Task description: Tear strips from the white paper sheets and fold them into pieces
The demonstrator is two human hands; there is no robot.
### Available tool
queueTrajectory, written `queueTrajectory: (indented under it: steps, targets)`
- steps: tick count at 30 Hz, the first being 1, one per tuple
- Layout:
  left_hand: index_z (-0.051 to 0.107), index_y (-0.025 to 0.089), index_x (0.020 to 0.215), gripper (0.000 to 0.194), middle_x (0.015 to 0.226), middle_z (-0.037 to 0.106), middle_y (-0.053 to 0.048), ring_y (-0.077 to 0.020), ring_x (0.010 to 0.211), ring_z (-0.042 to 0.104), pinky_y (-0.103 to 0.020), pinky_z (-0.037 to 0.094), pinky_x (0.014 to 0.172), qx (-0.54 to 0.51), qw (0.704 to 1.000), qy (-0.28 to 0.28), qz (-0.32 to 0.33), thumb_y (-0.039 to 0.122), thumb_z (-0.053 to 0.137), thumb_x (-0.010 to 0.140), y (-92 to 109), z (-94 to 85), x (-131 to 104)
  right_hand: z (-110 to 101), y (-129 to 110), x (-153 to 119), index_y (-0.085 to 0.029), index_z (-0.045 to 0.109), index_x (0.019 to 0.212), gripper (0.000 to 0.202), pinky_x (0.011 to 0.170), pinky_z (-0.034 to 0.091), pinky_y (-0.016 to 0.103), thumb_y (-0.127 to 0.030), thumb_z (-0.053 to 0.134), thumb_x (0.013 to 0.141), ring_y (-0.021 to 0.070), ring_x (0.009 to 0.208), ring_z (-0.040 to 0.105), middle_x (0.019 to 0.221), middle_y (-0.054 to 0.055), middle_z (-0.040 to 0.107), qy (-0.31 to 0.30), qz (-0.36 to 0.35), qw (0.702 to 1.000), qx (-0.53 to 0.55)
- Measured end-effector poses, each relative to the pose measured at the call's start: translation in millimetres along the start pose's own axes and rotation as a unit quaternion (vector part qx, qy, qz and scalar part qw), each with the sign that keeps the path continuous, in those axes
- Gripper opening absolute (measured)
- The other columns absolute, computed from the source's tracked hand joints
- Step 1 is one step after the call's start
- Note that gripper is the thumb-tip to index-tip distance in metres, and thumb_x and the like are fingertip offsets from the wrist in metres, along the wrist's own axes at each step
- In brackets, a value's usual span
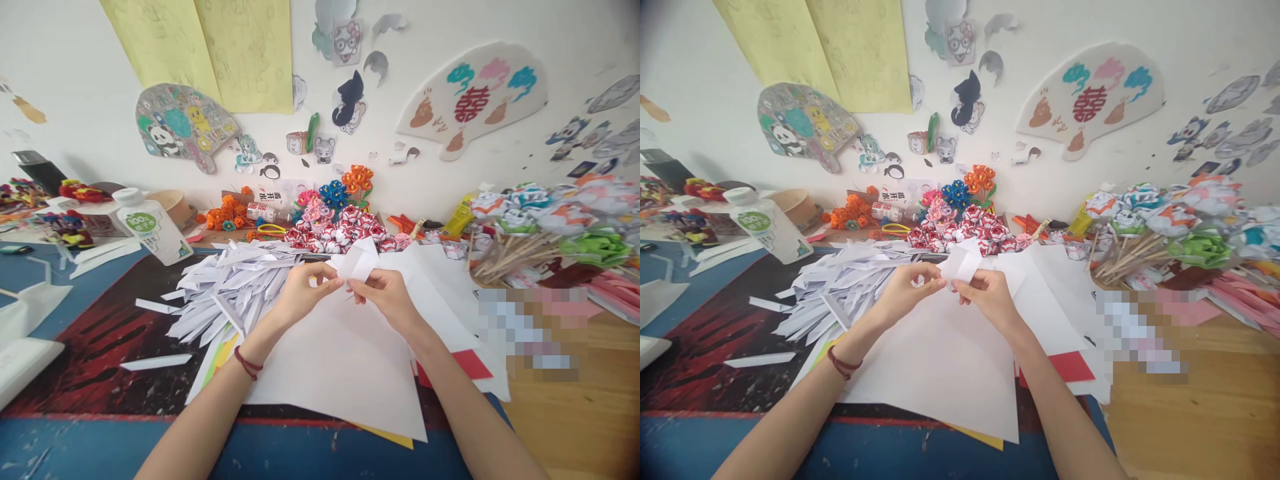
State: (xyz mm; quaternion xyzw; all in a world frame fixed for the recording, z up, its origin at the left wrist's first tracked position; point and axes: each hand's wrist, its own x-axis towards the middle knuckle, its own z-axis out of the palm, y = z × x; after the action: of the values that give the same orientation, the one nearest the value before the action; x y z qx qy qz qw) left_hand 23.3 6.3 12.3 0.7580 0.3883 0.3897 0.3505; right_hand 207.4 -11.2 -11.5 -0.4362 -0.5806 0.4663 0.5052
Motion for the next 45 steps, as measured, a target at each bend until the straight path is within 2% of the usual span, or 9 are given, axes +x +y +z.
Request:
queueTrajectory:
  steps: [4, 10, 17, 22, 36, 45]
  targets:
    - [0.066, 0.017, 0.07, 0.024, 0.074, 0.066, -0.001, -0.0119, 0.066, 0.05, -0.023, 0.037, 0.064, 0.014, 0.999, 0.036, -0.004, 0.036, 0.058, 0.082, -2.6, 0.3, -0.6, -0.6, -1.0, 0.1, -0.015, 0.071, 0.073, 0.024, 0.052, 0.045, 0.028, -0.039, 0.073, 0.072, 0.0133, 0.051, 0.054, 0.055, 0.002, 0.062, -0.007, -0.002, 1.0, 0.0]
    - [0.065, 0.017, 0.071, 0.022, 0.076, 0.067, -0.001, -0.0117, 0.065, 0.049, -0.023, 0.037, 0.063, 0.025, 0.998, 0.053, 0.005, 0.035, 0.059, 0.081, -4.4, 1.7, -1.5, -2.9, -2.6, 0.5, -0.014, 0.073, 0.075, 0.025, 0.052, 0.045, 0.028, -0.039, 0.073, 0.071, 0.0136, 0.052, 0.056, 0.058, 0.003, 0.065, -0.031, 0.009, 0.999, 0.004]
    - [0.068, 0.017, 0.069, 0.023, 0.076, 0.068, -0.002, -0.0132, 0.068, 0.052, -0.024, 0.037, 0.064, 0.054, 0.998, 0.03, -0.002, 0.034, 0.06, 0.082, -4.6, 2.0, -1.5, -3.5, 1.7, -0.3, -0.013, 0.074, 0.079, 0.025, 0.051, 0.047, 0.028, -0.037, 0.072, 0.073, 0.0135, 0.053, 0.058, 0.072, 0.008, 0.071, -0.046, 0.023, 0.999, -0.003]
    - [0.066, 0.015, 0.065, 0.025, 0.066, 0.064, 0.0, -0.0111, 0.062, 0.049, -0.023, 0.035, 0.061, 0.056, 0.998, 0.022, -0.015, 0.035, 0.062, 0.08, -5.8, 1.4, -1.0, -3.7, 1.3, -1.1, -0.012, 0.073, 0.076, 0.024, 0.048, 0.045, 0.025, -0.036, 0.071, 0.075, 0.0128, 0.052, 0.058, 0.068, 0.007, 0.069, -0.052, 0.021, 0.998, -0.016]
    - [0.063, 0.014, 0.061, 0.026, 0.061, 0.061, 0.001, -0.0091, 0.058, 0.044, -0.022, 0.034, 0.057, 0.053, 0.998, 0.016, -0.031, 0.035, 0.066, 0.076, -4.5, -0.3, -0.8, -4.6, 0.0, -1.1, -0.011, 0.072, 0.072, 0.025, 0.048, 0.045, 0.024, -0.036, 0.071, 0.074, 0.0118, 0.05, 0.057, 0.063, 0.006, 0.067, -0.067, 0.033, 0.997, -0.02]
    - [0.067, 0.015, 0.064, 0.026, 0.063, 0.065, 0.0, -0.0094, 0.058, 0.046, -0.023, 0.034, 0.058, 0.047, 0.999, -0.004, -0.027, 0.037, 0.065, 0.078, -5.3, 0.0, -0.8, -4.0, 2.1, -0.1, -0.012, 0.071, 0.075, 0.023, 0.049, 0.045, 0.024, -0.035, 0.07, 0.075, 0.0118, 0.051, 0.057, 0.065, 0.005, 0.067, -0.079, 0.036, 0.996, -0.016]
